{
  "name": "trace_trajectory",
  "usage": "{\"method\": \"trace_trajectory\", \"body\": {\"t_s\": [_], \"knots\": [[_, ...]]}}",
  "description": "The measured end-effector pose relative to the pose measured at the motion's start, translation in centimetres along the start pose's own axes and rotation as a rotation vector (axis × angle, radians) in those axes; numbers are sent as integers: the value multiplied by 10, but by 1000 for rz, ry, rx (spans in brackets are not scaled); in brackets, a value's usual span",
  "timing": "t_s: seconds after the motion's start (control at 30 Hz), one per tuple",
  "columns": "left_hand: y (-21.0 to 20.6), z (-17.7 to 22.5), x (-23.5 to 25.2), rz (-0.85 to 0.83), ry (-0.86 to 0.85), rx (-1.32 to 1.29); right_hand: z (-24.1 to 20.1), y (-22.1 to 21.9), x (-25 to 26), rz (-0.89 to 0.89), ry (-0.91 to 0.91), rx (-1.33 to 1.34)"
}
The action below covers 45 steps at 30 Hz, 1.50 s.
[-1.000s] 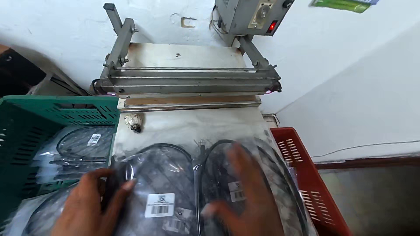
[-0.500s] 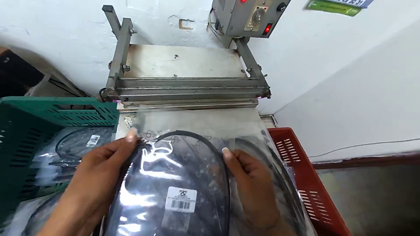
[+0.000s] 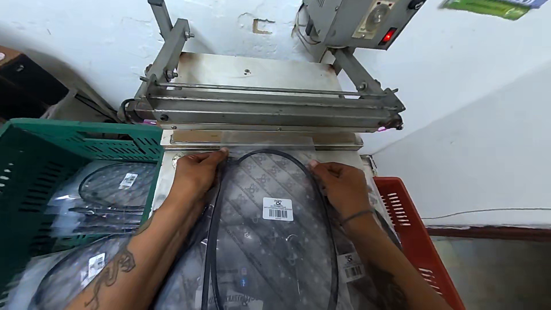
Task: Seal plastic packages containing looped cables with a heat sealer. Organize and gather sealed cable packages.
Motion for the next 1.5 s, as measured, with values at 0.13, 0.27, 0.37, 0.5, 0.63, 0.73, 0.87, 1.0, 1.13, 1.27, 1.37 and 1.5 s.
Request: {"method": "trace_trajectory", "body": {"t_s": [0.13,0.27,0.37,0.5,0.63,0.73,0.87,1.0,1.13,1.27,1.37,1.5], "knots": [[-2,-3,3,2,-3,-62,1,-4,14,2,-25,81],[-1,-7,2,-21,-3,-100,4,-5,16,-1,8,90],[-1,-7,4,-32,7,-117,1,-4,18,-19,-6,96],[-4,-8,4,-29,-26,-6,-3,-2,23,-112,-90,29],[31,4,-61,-130,-563,449,3,37,-17,11,97,-134],[74,-17,-127,-82,-699,862,25,48,-78,263,370,-297],[85,-39,-151,-103,-568,999,22,-9,-155,49,663,-301],[130,-20,-149,-229,-463,590,28,-12,-163,-64,680,-108],[133,3,-142,-538,-263,-66,3,5,-178,-158,386,490],[87,3,-109,-206,-207,-5,-7,-4,-153,-62,299,533],[67,14,-80,-204,-293,190,1,4,-113,-23,269,295],[32,20,-35,-209,-397,379,-6,13,-40,-27,105,123]]}}
Point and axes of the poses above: each hand's wrist, its own x-axis towards the middle knuckle, its own y-axis out of the back of the hand, z = x × y, the point moved 2 cm from there along x, towards the middle knuckle, and after that the axes turned 9 degrees about -x, right-handed, at the moved point
